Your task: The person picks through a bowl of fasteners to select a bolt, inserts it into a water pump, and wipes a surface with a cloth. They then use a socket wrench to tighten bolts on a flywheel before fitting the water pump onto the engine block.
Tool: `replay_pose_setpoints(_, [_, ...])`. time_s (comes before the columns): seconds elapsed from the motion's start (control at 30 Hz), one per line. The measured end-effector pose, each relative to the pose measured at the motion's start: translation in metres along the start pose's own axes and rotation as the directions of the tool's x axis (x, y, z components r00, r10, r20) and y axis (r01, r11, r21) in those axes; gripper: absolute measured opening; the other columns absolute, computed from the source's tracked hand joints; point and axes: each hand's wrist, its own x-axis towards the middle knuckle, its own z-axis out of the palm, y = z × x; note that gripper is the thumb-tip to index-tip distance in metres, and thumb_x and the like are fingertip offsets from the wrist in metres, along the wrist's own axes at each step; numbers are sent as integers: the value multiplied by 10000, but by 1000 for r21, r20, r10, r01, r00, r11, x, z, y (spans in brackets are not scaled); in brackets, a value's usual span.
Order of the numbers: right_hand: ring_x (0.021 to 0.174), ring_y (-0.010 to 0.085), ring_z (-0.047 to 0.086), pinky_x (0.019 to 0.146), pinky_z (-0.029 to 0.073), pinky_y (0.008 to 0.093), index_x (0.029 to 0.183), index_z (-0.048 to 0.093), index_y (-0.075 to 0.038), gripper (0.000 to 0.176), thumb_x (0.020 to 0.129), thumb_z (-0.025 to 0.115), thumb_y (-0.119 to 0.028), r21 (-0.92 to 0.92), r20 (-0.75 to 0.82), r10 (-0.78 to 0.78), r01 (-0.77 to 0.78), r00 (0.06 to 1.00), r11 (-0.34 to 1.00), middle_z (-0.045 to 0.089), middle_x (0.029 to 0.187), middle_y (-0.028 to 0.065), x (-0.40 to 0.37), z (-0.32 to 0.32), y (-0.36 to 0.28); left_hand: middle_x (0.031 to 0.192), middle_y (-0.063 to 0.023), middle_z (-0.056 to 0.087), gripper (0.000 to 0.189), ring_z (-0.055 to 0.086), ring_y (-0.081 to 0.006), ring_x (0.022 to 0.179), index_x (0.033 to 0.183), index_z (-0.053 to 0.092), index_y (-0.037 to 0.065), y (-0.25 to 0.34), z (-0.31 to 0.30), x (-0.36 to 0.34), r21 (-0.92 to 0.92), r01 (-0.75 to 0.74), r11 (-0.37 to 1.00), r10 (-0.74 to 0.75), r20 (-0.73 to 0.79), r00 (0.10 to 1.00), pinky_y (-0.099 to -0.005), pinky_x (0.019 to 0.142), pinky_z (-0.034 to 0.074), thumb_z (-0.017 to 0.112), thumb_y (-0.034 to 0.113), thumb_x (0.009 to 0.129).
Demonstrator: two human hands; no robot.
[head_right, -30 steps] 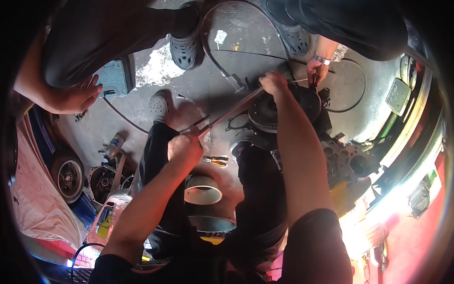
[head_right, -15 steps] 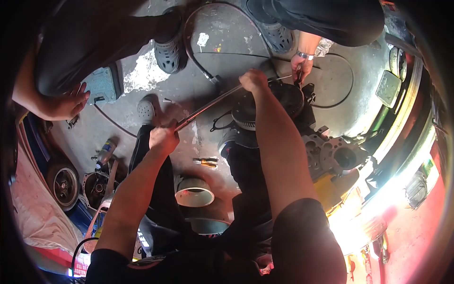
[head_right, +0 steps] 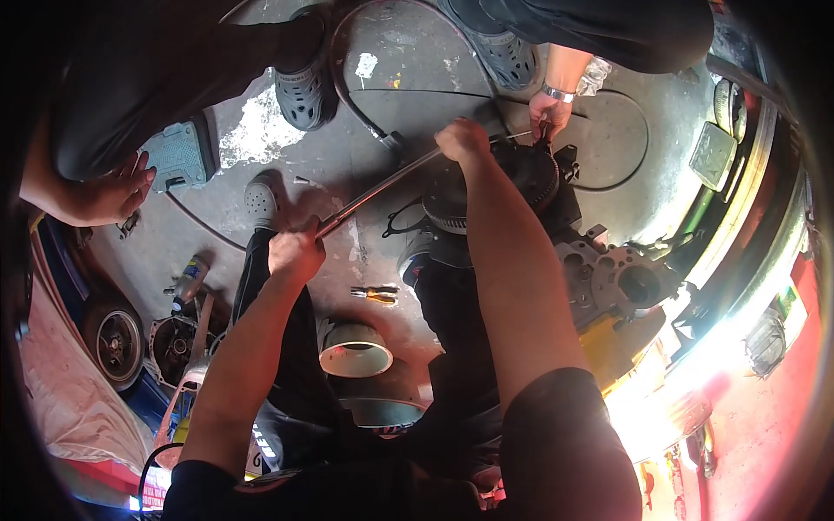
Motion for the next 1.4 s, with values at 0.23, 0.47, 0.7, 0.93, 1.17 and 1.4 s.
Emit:
replay_pose_setpoints(0.23, [1201, 322, 557, 1008, 449, 385, 1134, 686, -88, 435, 873, 535, -401, 37, -26, 26, -25, 999, 999, 593, 1306, 121, 3, 3, 0, 809, -150, 696, 184, 691, -361, 765, 1018, 599, 150, 0, 0, 0, -5, 13, 1000, -13, 10, 1000, -485, 684, 540, 590, 194, 839])
replay_pose_setpoints(0.47, [1192, 324, 565, 997, 458, 380, 1136, 685, -88, 429, 872, 531, -389, -1, 4, 32, -32, 999, 999, 598, 1302, 112, 1, -2, -2, 792, -147, 691, 186, 686, -372, 757, 1009, 594, 156, -10, 13, 11, -2, -33, 999, 33, -30, 999, -496, 677, 540, 609, 217, 834])
replay_pose_setpoints(0.7, [1165, 326, 584, 980, 470, 384, 1102, 703, -98, 408, 874, 525, -387, -1, -45, 35, -35, 998, 999, 622, 1267, 109, 6, 8, 1, 772, -145, 681, 200, 678, -375, 732, 1001, 592, 156, -21, 28, 19, -38, -85, 996, 81, -90, 993, -507, 666, 539, 629, 226, 817])
replay_pose_setpoints(0.93, [1155, 339, 585, 978, 472, 388, 1087, 704, -90, 416, 859, 542, -398, -4, -74, -15, 14, 997, 1000, 631, 1241, 124, 4, 5, 3, 760, -179, 669, 214, 665, -408, 740, 971, 577, 124, -19, 25, 19, -91, -79, 993, 70, -100, 993, -527, 680, 533, 636, 175, 772])
replay_pose_setpoints(1.17, [1153, 336, 584, 975, 473, 389, 1075, 704, -92, 398, 858, 534, -378, -1, -94, 13, -13, 995, 1000, 626, 1249, 116, 12, 16, 4, 791, -156, 686, 207, 681, -373, 766, 1008, 622, 165, -18, 25, 22, -82, -33, 996, 30, -43, 999, -499, 710, 544, 609, 247, 818])
replay_pose_setpoints(1.4, [1156, 328, 586, 979, 471, 388, 1078, 707, -91, 401, 875, 522, -383, -22, -80, 15, -17, 997, 1000, 627, 1251, 111, 5, 11, -1, 830, -158, 695, 224, 683, -368, 805, 1019, 627, 165, -15, 23, 24, -41, 40, 998, -39, 28, 999, -491, 739, 543, 598, 276, 826])
